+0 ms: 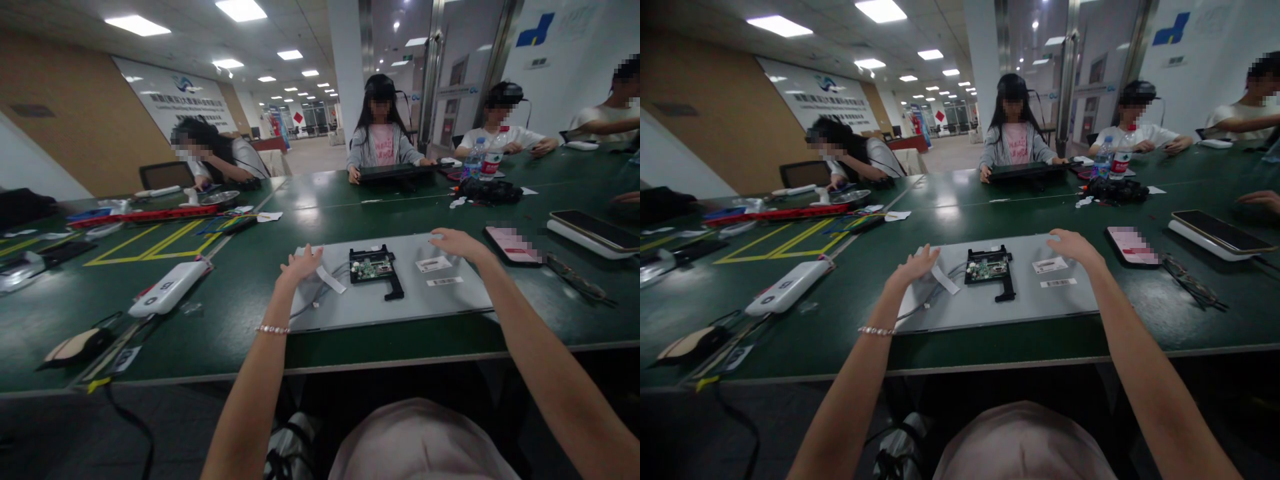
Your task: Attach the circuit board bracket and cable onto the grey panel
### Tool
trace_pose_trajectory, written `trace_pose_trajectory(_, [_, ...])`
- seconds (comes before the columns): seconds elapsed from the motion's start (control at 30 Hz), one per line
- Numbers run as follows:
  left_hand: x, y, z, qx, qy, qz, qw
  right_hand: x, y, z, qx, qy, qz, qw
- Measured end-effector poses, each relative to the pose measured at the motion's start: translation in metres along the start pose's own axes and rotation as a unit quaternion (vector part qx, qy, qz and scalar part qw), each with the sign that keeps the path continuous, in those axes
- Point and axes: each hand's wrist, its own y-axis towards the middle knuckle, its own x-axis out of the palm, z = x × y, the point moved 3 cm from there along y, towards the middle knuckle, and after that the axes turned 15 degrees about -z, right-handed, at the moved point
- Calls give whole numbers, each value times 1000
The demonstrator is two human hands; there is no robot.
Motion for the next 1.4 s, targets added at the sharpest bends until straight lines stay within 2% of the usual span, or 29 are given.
trace_pose_trajectory(0.07, [-3, -5, -2, -30, -14, 8, 999, 3, -2, -9, -13, -10, -5, 1000])
trace_pose_trajectory(0.13, [-8, -11, -1, -48, -11, 52, 997, 7, -4, -21, -33, -23, -12, 999])
trace_pose_trajectory(0.23, [-12, -17, 4, -28, -1, 97, 995, 18, -11, -41, -52, -50, -26, 997])
trace_pose_trajectory(0.3, [-10, -18, 8, -1, 0, 89, 996, 28, -16, -54, -50, -82, -36, 995])
trace_pose_trajectory(0.43, [-3, -19, 11, 10, -21, 29, 999, 48, -26, -75, -83, -134, -46, 986])
trace_pose_trajectory(0.63, [-3, -20, 5, -4, -31, -20, 999, 60, -27, -83, -136, -136, -58, 980])
trace_pose_trajectory(0.97, [-6, -9, -12, -65, 2, -22, 998, 78, -37, -103, -241, -140, -109, 954])
trace_pose_trajectory(1.2, [-7, 7, -30, -87, -4, -3, 996, 91, -49, -119, -254, -122, -134, 950])
trace_pose_trajectory(1.4, [-8, 12, -39, -113, -21, 15, 993, 93, -55, -128, -300, -113, -136, 937])
